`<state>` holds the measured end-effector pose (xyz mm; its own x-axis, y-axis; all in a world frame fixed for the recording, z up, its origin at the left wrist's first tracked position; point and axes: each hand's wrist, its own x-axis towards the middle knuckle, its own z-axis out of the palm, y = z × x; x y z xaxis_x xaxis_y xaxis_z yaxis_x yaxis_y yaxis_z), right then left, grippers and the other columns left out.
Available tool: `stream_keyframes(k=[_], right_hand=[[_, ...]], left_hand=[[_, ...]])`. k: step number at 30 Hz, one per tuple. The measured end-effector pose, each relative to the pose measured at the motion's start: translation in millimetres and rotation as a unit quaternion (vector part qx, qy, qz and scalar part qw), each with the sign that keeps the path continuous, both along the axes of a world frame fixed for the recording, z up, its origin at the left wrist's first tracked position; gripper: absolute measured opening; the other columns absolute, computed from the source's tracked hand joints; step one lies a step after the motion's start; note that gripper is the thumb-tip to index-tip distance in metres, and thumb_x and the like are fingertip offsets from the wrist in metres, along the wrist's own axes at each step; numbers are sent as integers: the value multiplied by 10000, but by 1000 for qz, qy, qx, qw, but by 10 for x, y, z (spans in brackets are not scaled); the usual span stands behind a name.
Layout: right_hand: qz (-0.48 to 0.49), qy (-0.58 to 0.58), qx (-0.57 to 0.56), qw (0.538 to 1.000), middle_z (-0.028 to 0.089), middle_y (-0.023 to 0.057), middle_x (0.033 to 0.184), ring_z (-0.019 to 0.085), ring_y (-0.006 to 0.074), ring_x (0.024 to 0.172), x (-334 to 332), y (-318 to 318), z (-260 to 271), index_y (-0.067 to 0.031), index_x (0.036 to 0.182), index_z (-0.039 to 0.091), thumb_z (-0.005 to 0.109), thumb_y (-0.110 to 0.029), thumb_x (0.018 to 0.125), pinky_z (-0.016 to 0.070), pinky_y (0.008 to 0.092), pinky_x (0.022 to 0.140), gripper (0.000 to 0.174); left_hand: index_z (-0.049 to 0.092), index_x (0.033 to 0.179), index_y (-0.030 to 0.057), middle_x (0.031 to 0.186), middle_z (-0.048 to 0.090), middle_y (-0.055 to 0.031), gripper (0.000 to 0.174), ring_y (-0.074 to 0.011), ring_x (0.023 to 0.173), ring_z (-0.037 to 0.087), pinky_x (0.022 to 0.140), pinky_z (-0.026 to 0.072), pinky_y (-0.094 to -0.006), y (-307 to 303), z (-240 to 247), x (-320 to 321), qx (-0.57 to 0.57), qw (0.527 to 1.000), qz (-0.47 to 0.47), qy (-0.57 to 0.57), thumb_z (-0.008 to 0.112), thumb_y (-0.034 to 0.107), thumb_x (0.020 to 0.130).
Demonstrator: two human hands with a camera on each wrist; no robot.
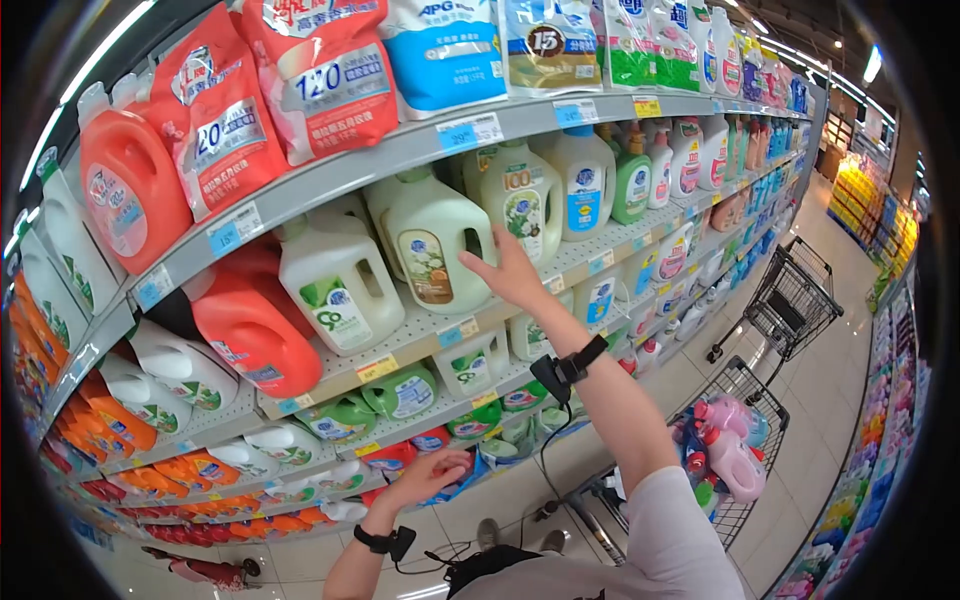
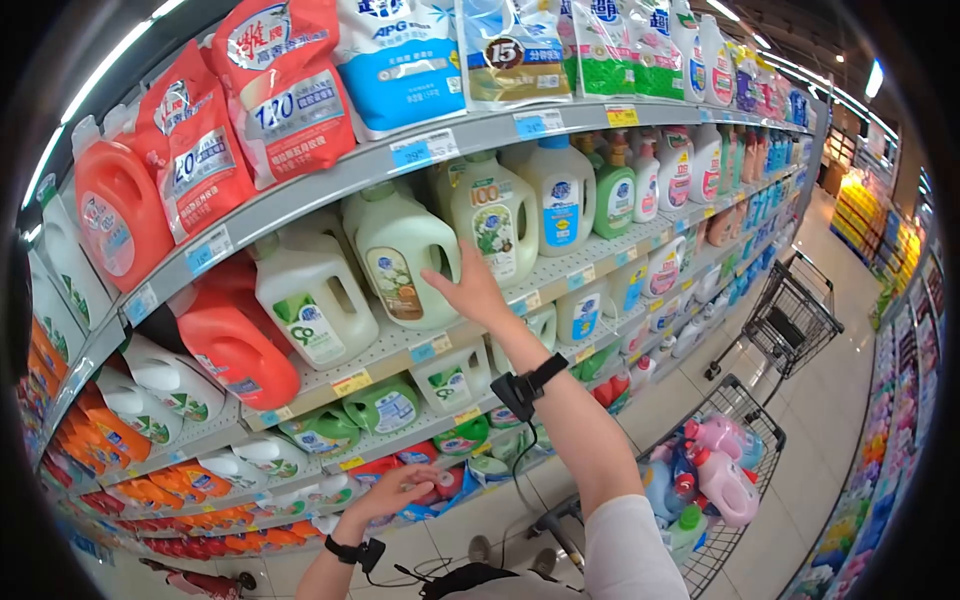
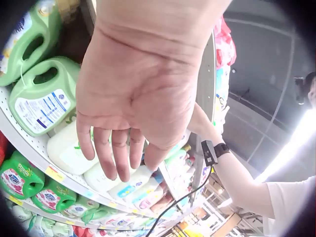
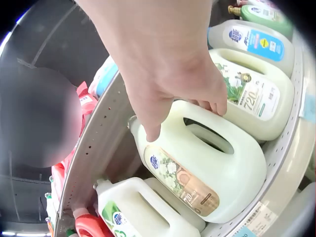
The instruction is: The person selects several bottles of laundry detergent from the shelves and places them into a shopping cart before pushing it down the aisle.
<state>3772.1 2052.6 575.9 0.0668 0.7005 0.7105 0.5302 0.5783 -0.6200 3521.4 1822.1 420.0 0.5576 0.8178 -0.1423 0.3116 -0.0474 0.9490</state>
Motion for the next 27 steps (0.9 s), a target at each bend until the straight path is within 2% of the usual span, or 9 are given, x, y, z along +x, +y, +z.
stream_keyframes(k=[2, 4, 6, 7, 11, 17, 22, 25, 27], right_hand=[[155, 101, -66, 981, 546, 261, 1284, 518, 385, 1231, -69, 124, 168, 66, 1317, 478, 775, -419, 816, 415, 438, 1035, 758], [101, 77, -79, 989, 598, 210, 1215, 589, 312, 1126, -92, 234, 167, 46, 1295, 501, 803, -422, 790, 474, 403, 949, 751], [182, 115, -193, 957, 648, 110, 1094, 632, 178, 950, -122, 259, 243, 13, 1232, 556, 797, -352, 821, 523, 328, 814, 600], [197, 193, -193, 942, 643, 36, 906, 588, 99, 719, -212, 169, 267, 6, 1156, 594, 801, -307, 826, 500, 274, 627, 500], [196, 279, -202, 918, 607, 6, 726, 488, 64, 526, -416, -173, 363, 10, 1060, 623, 764, -276, 874, 406, 254, 483, 369], [236, 379, -309, 840, 590, -4, 685, 493, 67, 525, -76, -769, 306, 16, 1023, 634, 746, -331, 890, 402, 240, 474, 388], [114, 288, -350, 884, 644, 42, 818, 588, 104, 661, 580, -1750, 29, -1, 1199, 605, 797, -321, 826, 476, 266, 554, 527], [-32, 79, -261, 962, 648, 133, 1031, 643, 208, 878, 1192, -2261, -267, -18, 1299, 518, 849, -284, 748, 530, 342, 784, 696], [-112, 77, -308, 942, 627, 160, 1098, 635, 242, 986, 1686, -2670, -278, -32, 1238, 550, 876, -321, 697, 518, 358, 869, 695]], left_hand=[[563, 1301, 24, 1153, 679, -83, 382, -158, 1077, 629, 933, 487, -311, -37, 95, -132, 0, 999, 31, -9, 626, 221, 979], [559, 1303, 20, 1146, 679, -73, 382, -151, 1076, 624, 919, 488, -308, 22, 29, -248, 16, 999, 27, -13, 620, 220, 984], [555, 1306, 24, 1143, 678, -68, 377, -146, 1081, 621, 924, 486, -307, 95, -23, -327, -36, 997, 59, -36, 616, 215, 987], [555, 1306, 28, 1141, 676, -66, 371, -138, 1080, 619, 923, 487, -302, 147, -72, -348, -31, 996, 60, -50, 613, 212, 989], [562, 1295, 24, 1144, 675, -74, 354, -136, 1077, 618, 925, 488, -296, 358, -53, -372, -15, 997, 46, -65, 609, 198, 991], [586, 1258, 7, 1109, 687, -87, 301, -139, 1045, 632, 926, 495, -296, 546, 12, -295, -58, 992, 49, -96, 591, 145, 990], [572, 1272, 28, 1119, 654, -62, 297, -149, 1058, 601, 941, 464, -302, 664, -27, -148, -26, 996, -57, -57, 577, 110, 987], [558, 1275, 6, 1123, 655, -82, 299, -159, 1081, 597, 958, 451, -303, 684, -114, 20, -60, 993, -95, -42, 557, 88, 988], [557, 1273, 6, 1121, 656, -82, 297, -159, 1085, 597, 962, 450, -305, 731, -248, 118, -69, 992, -106, -22, 558, 91, 988]])
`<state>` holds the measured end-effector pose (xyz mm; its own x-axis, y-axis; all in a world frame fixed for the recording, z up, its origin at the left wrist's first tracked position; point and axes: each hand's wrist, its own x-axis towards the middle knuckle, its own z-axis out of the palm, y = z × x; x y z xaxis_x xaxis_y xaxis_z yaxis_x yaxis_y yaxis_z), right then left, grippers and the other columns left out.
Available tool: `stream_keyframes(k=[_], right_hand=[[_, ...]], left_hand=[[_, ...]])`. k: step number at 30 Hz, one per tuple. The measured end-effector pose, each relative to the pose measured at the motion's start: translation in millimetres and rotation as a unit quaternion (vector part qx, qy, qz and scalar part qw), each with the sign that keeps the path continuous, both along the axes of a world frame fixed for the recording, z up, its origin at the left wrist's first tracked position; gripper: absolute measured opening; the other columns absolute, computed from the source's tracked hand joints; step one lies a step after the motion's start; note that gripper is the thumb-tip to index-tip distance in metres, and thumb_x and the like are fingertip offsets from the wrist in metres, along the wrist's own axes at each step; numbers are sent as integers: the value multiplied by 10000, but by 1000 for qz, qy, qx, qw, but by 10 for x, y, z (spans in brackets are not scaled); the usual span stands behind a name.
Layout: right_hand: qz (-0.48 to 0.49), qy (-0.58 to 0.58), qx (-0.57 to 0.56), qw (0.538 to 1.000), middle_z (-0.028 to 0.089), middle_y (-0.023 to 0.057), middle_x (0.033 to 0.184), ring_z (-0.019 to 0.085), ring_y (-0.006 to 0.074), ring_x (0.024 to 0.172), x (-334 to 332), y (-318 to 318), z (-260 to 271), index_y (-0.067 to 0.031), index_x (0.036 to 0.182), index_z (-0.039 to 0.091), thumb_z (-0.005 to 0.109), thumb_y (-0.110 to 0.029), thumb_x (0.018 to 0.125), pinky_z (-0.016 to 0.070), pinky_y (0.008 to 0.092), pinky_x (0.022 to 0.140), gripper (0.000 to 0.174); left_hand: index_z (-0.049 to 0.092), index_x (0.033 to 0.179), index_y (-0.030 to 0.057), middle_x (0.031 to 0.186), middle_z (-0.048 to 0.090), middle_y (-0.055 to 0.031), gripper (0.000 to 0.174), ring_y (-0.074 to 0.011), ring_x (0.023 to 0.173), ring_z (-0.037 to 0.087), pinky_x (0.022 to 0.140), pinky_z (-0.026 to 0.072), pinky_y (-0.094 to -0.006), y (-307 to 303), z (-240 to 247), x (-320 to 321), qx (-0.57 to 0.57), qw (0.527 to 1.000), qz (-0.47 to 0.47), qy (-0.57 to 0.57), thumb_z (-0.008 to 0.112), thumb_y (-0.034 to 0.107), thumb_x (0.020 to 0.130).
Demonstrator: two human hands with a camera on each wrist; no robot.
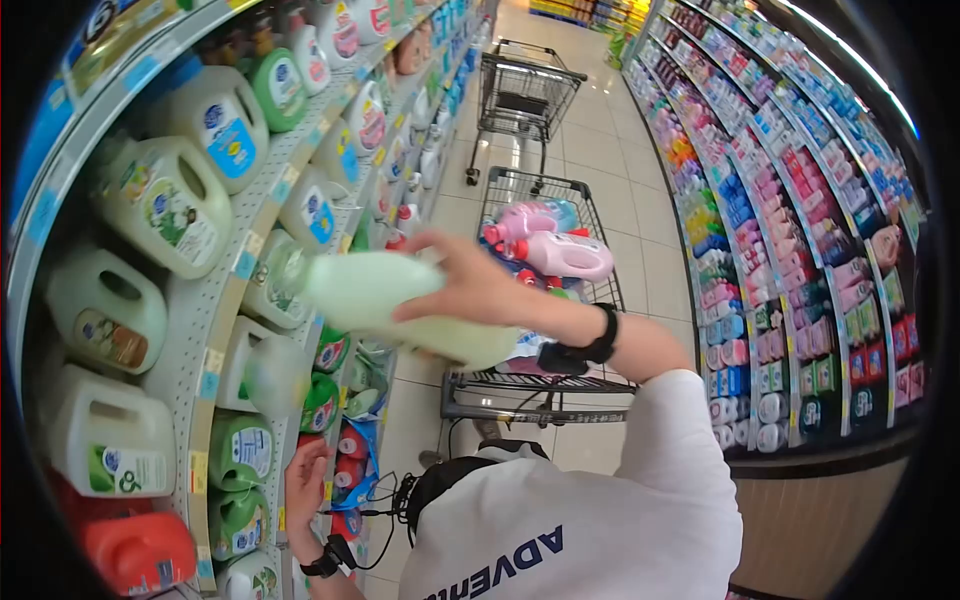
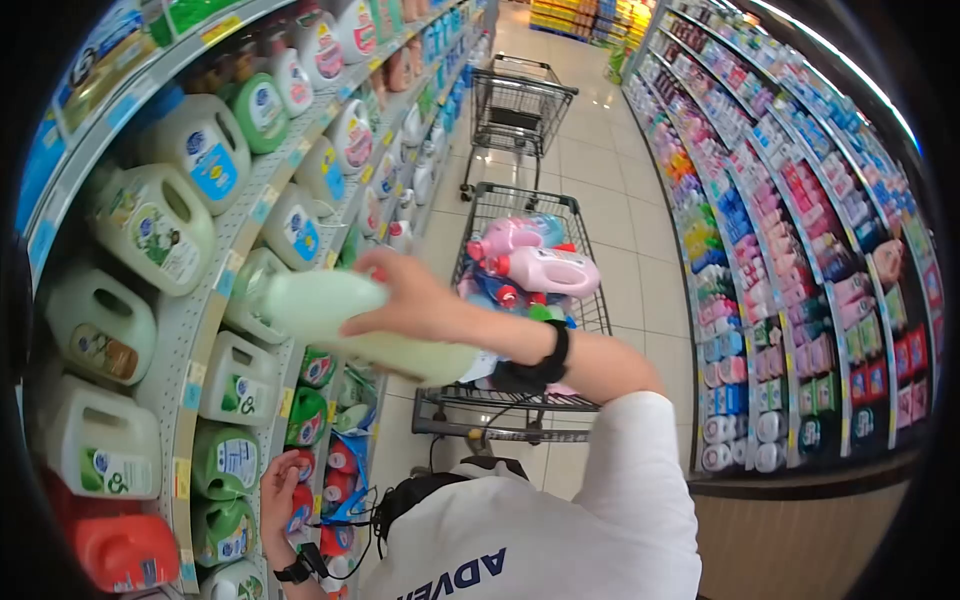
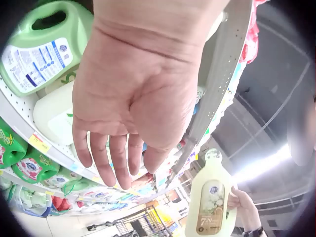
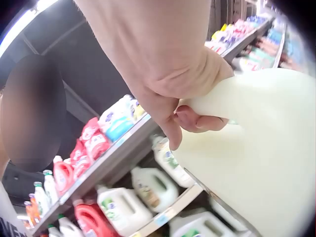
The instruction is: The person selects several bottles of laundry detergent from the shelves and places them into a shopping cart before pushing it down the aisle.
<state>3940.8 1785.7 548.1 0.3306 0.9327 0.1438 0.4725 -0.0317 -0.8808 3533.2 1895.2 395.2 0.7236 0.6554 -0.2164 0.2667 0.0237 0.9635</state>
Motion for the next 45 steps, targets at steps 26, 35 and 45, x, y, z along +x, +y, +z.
stream_keyframes(k=[26, 35, 45], right_hand=[[-476, 25, -130, 869, 730, 187, 940, 718, 283, 859, 1619, -2446, -3156, -12, 1107, 681, 773, -232, 816, 540, 378, 776, 376], [-316, 315, -284, 848, 653, 145, 1175, 624, 255, 1074, 1883, -2855, -3946, -20, 1261, 594, 754, -186, 840, 504, 395, 917, 480], [-31, -160, -524, 836, 699, 190, 809, 684, 259, 782, 2492, -3032, -4054, 52, 857, 704, 754, -390, 808, 540, 394, 676, 447]], left_hand=[[576, 1239, -3, 1054, 673, -69, 293, -149, 981, 619, 938, 461, -295, -208, -705, 1271, -86, 991, -28, 95, 575, 166, 1000], [573, 1266, 14, 1096, 684, -81, 316, -148, 1019, 630, 928, 480, -286, -234, -802, 1518, -69, 988, -66, 119, 586, 172, 992], [560, 1289, 13, 1130, 664, -102, 393, -161, 1044, 637, 917, 501, -303, -283, -1177, 1255, -50, 995, -56, 63, 612, 263, 990]])
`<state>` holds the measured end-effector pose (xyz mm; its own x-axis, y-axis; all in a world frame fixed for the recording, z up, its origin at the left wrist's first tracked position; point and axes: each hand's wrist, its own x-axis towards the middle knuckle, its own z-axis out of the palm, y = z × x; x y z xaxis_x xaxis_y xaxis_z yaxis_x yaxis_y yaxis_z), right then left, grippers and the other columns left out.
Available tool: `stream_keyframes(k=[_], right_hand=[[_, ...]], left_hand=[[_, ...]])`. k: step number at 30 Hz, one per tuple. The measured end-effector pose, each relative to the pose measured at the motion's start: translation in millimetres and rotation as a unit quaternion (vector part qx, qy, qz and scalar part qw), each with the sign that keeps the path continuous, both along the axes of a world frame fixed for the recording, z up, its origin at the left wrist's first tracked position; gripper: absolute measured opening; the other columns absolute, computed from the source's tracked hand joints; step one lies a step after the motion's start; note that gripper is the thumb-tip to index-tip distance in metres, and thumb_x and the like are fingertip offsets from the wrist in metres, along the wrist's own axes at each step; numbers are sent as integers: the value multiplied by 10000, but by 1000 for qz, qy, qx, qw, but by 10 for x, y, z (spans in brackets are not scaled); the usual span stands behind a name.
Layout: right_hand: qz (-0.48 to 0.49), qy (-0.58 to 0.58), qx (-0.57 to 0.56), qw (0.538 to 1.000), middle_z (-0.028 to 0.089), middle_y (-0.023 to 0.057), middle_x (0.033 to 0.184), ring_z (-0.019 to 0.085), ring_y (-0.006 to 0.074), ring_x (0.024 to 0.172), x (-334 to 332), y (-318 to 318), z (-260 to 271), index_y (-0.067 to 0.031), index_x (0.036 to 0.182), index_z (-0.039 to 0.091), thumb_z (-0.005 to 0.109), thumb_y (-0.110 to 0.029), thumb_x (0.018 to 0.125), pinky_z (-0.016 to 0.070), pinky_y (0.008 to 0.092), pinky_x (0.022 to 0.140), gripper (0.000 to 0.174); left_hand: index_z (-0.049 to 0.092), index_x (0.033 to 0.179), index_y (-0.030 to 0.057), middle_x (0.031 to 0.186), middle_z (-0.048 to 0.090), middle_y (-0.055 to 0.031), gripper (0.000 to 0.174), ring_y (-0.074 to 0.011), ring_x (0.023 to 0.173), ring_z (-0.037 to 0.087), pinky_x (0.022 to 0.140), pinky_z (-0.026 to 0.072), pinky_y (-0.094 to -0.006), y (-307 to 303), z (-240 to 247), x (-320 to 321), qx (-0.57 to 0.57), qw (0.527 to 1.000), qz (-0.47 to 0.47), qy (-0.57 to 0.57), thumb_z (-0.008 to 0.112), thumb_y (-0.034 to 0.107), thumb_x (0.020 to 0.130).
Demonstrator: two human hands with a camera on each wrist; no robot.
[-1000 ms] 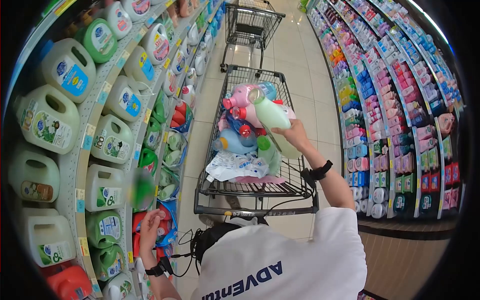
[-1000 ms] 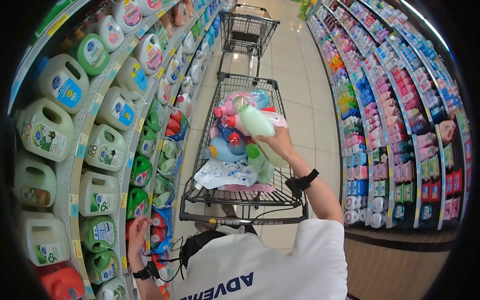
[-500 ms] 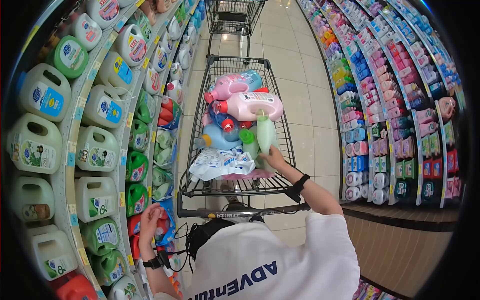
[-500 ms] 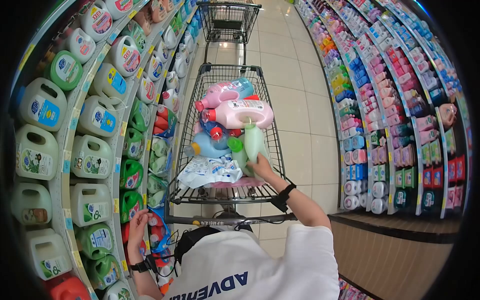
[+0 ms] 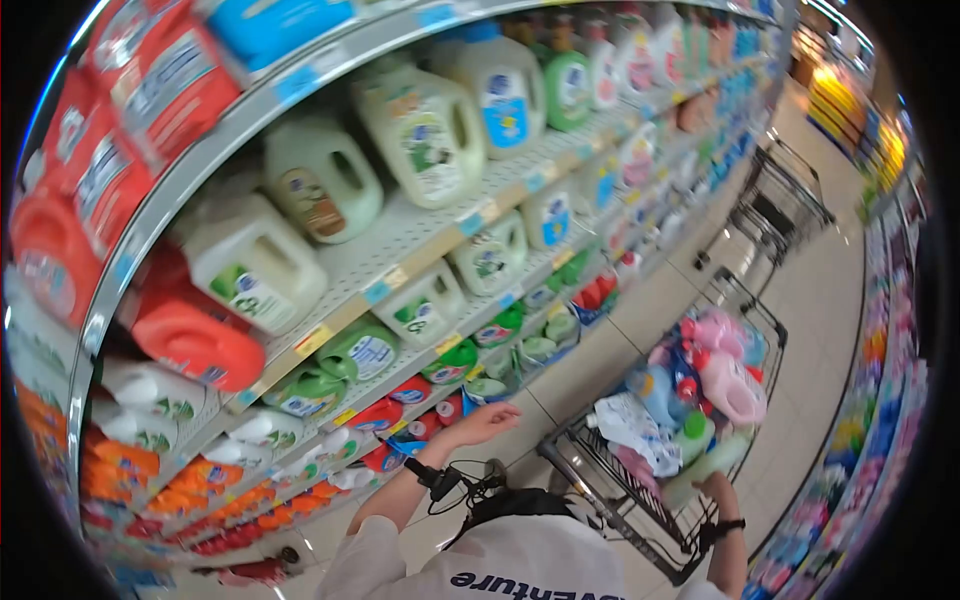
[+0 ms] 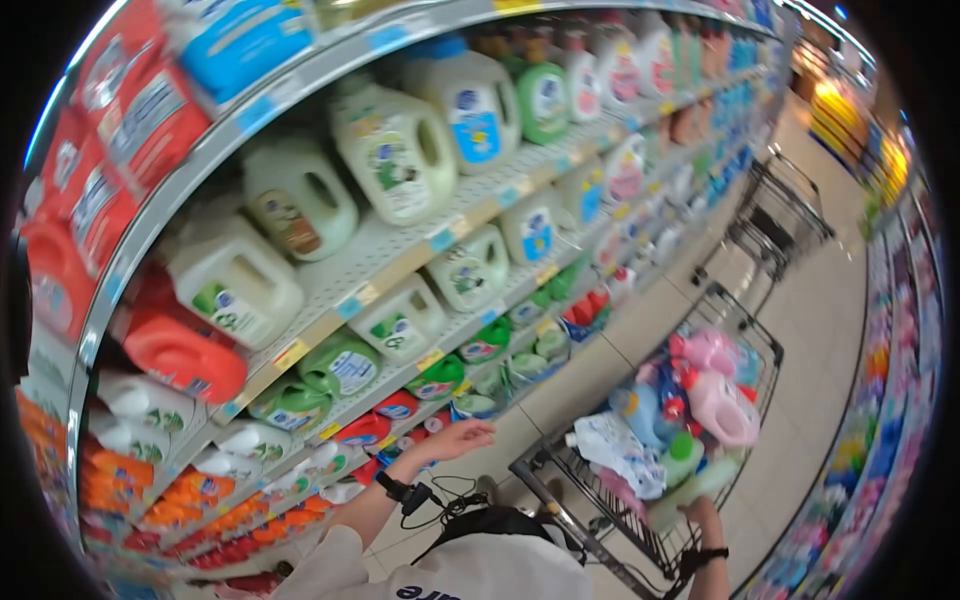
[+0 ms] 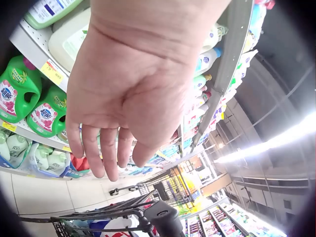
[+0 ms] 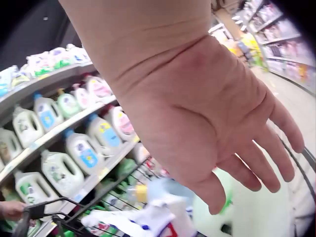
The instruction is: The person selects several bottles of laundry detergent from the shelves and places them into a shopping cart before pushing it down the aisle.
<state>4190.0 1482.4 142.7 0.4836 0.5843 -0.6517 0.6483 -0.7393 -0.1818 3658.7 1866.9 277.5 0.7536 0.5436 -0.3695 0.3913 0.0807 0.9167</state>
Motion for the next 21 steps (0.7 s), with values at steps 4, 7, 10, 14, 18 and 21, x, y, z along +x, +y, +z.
stream_keyframes(k=[4, 7, 10, 14, 18, 21], right_hand=[[106, -56, -65, 991, 701, 255, 978, 681, 389, 948, -441, 858, 1602, 54, 984, 707, 734, -472, 790, 543, 447, 830, 561], [182, 31, 190, 964, 689, 232, 1058, 659, 387, 990, -1012, 1351, 2702, 28, 1081, 682, 741, -370, 820, 525, 434, 838, 480], [302, 102, 316, 894, 675, 218, 1093, 658, 377, 964, -1829, 1840, 3604, 17, 1123, 661, 723, -275, 862, 515, 408, 843, 397], [459, 273, 369, 761, 678, 189, 1065, 660, 367, 949, -2800, 2435, 4249, -7, 1116, 657, 746, -246, 853, 530, 393, 820, 366], [511, 265, 485, 658, 682, 175, 1061, 676, 339, 947, -3799, 3268, 4518, -31, 1175, 624, 739, -243, 867, 538, 395, 815, 392], [430, 275, 576, 639, 598, 221, 1262, 577, 338, 1193, -4639, 4276, 4501, 24, 1353, 467, 717, -320, 890, 460, 403, 1002, 629]], left_hand=[[552, 1289, 3, 1163, 663, -109, 397, -168, 1105, 624, 956, 485, -302, 16, 88, -259, -7, 1000, 10, 3, 601, 267, 996], [565, 1280, 10, 1144, 653, -109, 399, -154, 1061, 614, 918, 488, -297, 6, 37, -512, -5, 998, 51, -23, 620, 274, 985], [568, 1274, 12, 1148, 651, -110, 398, -156, 1065, 612, 922, 484, -295, 12, -23, -815, 16, 996, 78, -32, 618, 282, 985], [569, 1269, 15, 1145, 655, -105, 399, -158, 1071, 612, 923, 484, -297, -99, 63, -1279, 40, 992, 122, -7, 620, 290, 983], [588, 1247, 18, 1129, 667, -88, 380, -160, 1067, 621, 924, 485, -295, -331, -157, -1867, 38, 982, 183, -22, 625, 285, 980], [597, 1233, 11, 1138, 669, -85, 364, -161, 1070, 633, 925, 491, -290, -522, -241, -2274, 38, 973, 226, -35, 624, 272, 981]])
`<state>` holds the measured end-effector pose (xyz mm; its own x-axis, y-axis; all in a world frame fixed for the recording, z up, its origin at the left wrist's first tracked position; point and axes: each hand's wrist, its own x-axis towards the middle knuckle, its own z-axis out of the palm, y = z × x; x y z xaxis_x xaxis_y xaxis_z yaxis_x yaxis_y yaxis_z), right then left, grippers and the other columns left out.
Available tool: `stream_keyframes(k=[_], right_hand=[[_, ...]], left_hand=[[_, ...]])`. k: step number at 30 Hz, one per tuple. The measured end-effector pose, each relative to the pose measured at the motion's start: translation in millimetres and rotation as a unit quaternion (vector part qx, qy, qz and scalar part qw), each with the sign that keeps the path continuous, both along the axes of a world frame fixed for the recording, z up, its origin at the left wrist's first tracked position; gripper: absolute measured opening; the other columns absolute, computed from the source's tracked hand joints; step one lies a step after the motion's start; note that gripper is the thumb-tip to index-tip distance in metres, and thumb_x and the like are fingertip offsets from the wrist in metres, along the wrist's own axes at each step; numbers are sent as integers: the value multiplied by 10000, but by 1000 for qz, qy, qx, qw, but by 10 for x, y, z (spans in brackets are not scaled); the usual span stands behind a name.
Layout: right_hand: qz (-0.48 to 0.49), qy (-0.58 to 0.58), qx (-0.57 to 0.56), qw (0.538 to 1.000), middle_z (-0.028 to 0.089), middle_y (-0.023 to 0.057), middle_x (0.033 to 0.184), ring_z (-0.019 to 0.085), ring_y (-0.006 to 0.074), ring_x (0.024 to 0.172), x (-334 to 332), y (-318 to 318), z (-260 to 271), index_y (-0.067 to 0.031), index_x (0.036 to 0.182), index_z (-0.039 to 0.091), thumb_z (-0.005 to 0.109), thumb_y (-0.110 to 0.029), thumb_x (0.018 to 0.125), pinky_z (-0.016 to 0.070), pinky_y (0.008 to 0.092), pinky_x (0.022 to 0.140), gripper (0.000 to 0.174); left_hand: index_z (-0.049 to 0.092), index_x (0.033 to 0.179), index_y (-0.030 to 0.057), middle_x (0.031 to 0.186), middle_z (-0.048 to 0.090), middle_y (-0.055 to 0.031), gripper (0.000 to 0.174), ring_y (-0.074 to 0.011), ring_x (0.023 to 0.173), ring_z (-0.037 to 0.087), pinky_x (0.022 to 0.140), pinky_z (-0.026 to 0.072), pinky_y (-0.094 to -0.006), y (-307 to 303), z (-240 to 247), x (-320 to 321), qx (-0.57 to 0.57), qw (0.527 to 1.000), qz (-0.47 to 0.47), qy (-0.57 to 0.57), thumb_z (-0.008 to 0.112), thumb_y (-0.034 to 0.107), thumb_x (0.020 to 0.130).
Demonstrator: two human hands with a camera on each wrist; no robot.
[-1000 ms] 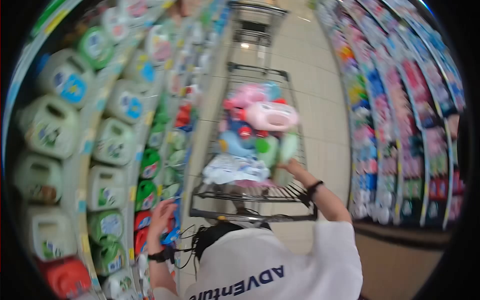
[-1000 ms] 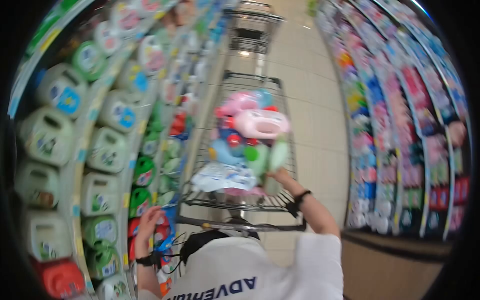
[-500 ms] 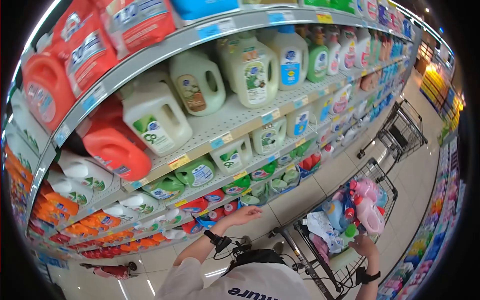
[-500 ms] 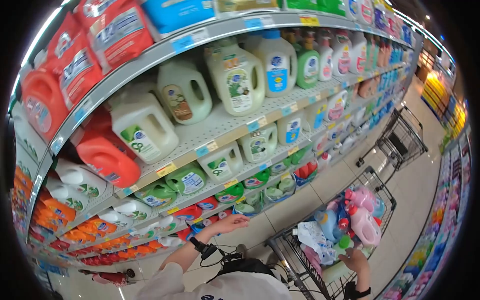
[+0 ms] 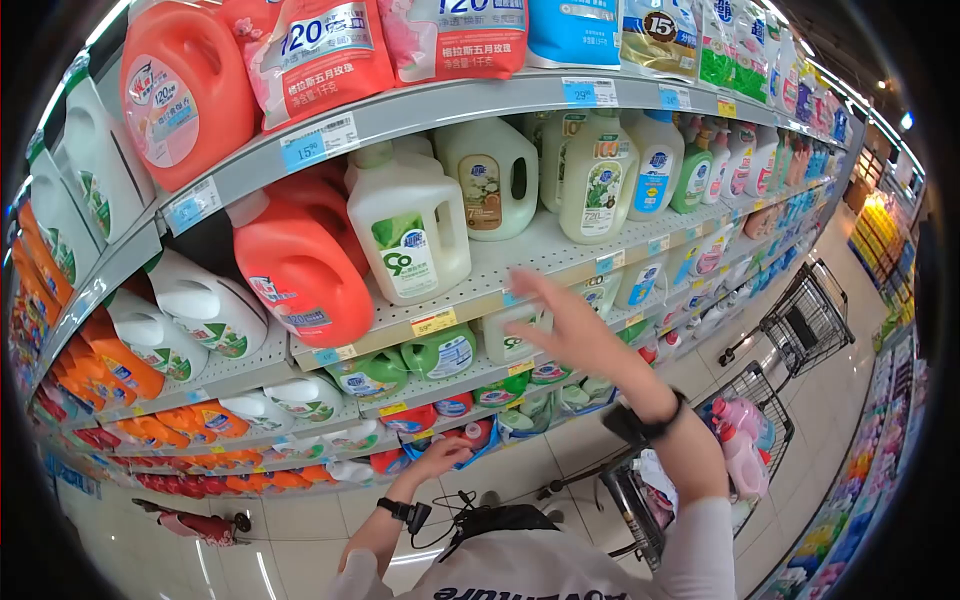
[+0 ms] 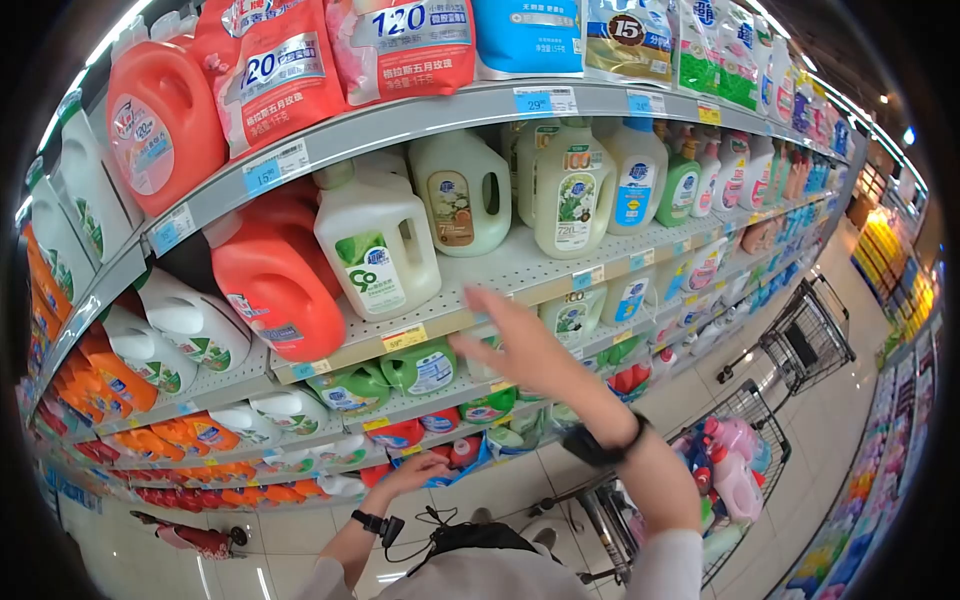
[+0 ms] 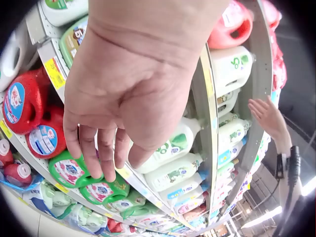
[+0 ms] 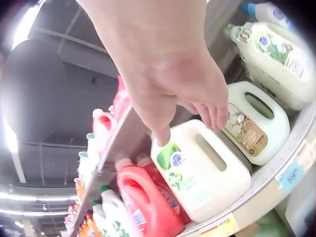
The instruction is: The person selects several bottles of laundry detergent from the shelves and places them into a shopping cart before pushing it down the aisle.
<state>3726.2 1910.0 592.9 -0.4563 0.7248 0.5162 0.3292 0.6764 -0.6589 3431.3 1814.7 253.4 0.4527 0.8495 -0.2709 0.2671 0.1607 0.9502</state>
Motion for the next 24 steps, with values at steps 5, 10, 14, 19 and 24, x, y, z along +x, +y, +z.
stream_keyframes(k=[5, 10, 14, 19, 24], right_hand=[[-97, 102, -32, 990, 613, 220, 1256, 595, 315, 1171, -1066, 1511, -9, 35, 1331, 500, 755, -389, 850, 471, 389, 984, 690], [69, 162, -223, 959, 678, 50, 1050, 610, 110, 864, -1104, 1524, 218, -43, 1134, 664, 800, -353, 825, 509, 285, 713, 459], [70, 226, -279, 931, 670, 11, 816, 534, 63, 608, -1163, 1283, 276, -50, 1029, 692, 809, -358, 823, 425, 245, 507, 389], [-8, 300, -356, 885, 598, -5, 700, 487, 69, 541, -1027, 715, 531, -10, 952, 682, 802, -356, 831, 398, 258, 481, 386], [-65, 247, -365, 895, 630, 31, 681, 519, 71, 525, -545, 198, 382, 13, 855, 705, 828, -396, 787, 400, 257, 448, 433]], left_hand=[[602, 1226, 1, 1131, 683, -85, 334, -161, 1056, 655, 918, 505, -284, -450, 48, -598, -10, 993, 116, -3, 610, 235, 989], [634, 1155, 14, 1080, 694, -57, 296, -143, 983, 654, 871, 495, -278, -887, -46, -1095, 0, 984, 177, 8, 594, 257, 992], [615, 1202, -9, 1055, 716, -85, 327, -161, 962, 673, 858, 509, -289, -980, -153, -1226, -74, 973, 218, -6, 595, 239, 989], [618, 1205, 2, 1063, 717, -75, 328, -153, 967, 669, 836, 495, -275, -789, -122, -1150, -93, 974, 207, -11, 588, 252, 995], [616, 1207, 4, 1093, 710, -77, 329, -145, 991, 662, 857, 494, -280, -372, -10, -871, -88, 986, 143, 20, 587, 257, 998]])
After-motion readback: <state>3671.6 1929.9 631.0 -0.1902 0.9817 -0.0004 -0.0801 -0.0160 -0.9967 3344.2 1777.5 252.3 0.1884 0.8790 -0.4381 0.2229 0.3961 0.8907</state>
